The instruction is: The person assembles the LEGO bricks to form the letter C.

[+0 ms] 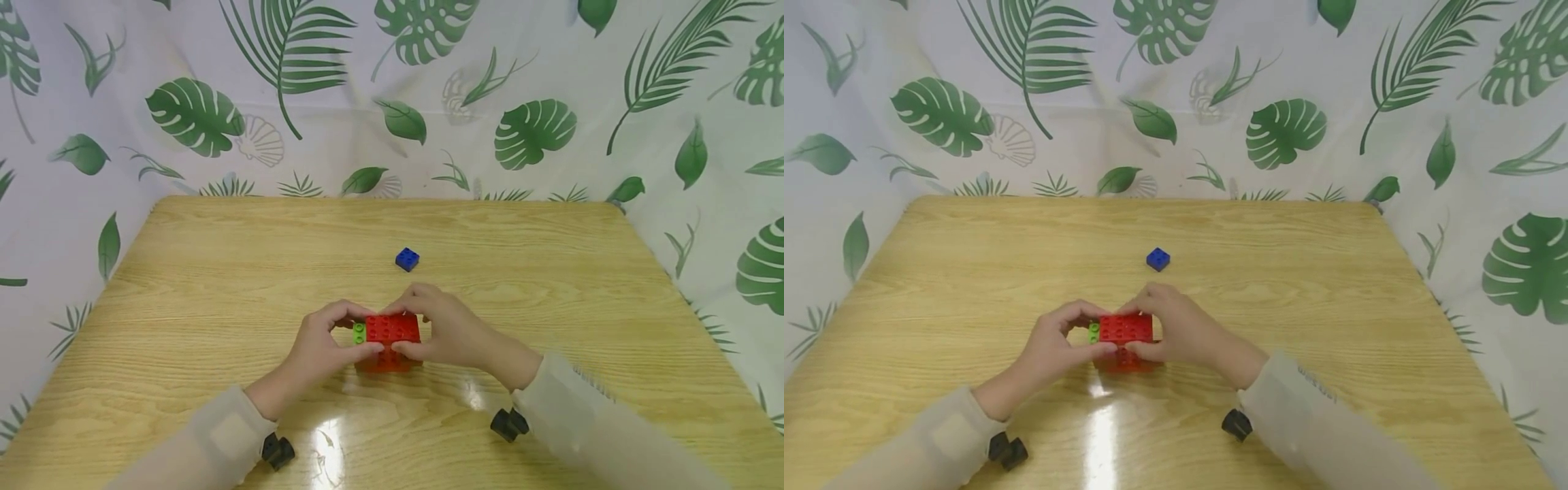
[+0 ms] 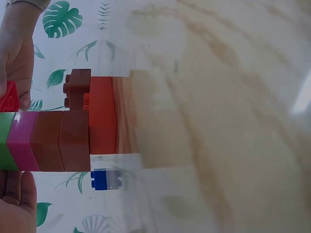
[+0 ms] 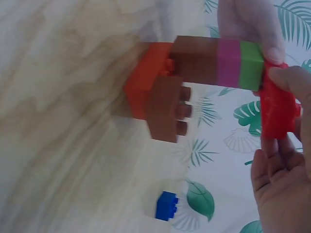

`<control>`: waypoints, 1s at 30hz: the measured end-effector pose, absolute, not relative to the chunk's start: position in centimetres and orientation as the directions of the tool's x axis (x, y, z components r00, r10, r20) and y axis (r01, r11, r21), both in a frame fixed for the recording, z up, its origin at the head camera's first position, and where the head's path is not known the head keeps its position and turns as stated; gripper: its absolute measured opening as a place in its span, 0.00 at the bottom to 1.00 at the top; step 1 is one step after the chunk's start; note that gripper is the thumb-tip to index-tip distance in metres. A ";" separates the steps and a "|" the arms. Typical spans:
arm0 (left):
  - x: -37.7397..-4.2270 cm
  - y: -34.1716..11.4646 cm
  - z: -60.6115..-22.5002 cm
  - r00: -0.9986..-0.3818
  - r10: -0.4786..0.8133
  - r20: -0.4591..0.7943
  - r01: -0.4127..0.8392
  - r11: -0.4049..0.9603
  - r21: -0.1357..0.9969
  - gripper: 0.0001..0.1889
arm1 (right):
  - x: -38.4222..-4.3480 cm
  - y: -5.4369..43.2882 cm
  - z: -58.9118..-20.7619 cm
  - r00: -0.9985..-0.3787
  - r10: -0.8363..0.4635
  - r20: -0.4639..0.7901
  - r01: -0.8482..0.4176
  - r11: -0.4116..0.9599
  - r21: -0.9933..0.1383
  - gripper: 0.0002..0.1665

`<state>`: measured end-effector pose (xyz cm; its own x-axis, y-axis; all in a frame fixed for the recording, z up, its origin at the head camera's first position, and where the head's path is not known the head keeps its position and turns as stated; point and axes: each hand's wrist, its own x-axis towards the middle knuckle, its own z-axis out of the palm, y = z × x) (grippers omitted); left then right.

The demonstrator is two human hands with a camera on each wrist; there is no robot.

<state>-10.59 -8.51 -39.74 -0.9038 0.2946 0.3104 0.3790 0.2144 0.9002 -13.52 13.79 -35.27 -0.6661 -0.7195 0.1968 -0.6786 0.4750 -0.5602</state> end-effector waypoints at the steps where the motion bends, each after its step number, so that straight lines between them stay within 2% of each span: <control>1: -10.6 -8.5 -39.7 -0.904 0.293 0.311 0.380 0.215 0.900 0.18 | -13.4 13.9 -35.6 -0.665 -0.715 0.217 -0.681 0.461 -0.569 0.24; 8: -10.5 -8.4 -39.9 -0.895 0.285 0.342 0.407 0.212 0.889 0.18 | -13.3 15.1 -37.3 -0.666 -0.676 0.316 -0.673 0.362 -0.645 0.34; 16: -10.5 -8.4 -40.2 -0.905 0.279 0.321 0.387 0.228 0.894 0.18 | -14.6 16.7 -38.9 -0.684 -0.656 0.319 -0.651 0.351 -0.673 0.37; 22: -10.4 -8.4 -40.2 -0.917 0.277 0.286 0.351 0.226 0.909 0.19 | -16.7 17.5 -39.9 -0.748 -0.611 0.259 -0.584 0.422 -0.693 0.38; 30: -10.4 -8.3 -40.1 -0.920 0.276 0.277 0.344 0.237 0.909 0.19 | -20.2 17.4 -40.9 -0.868 -0.471 0.153 -0.433 0.572 -0.696 0.36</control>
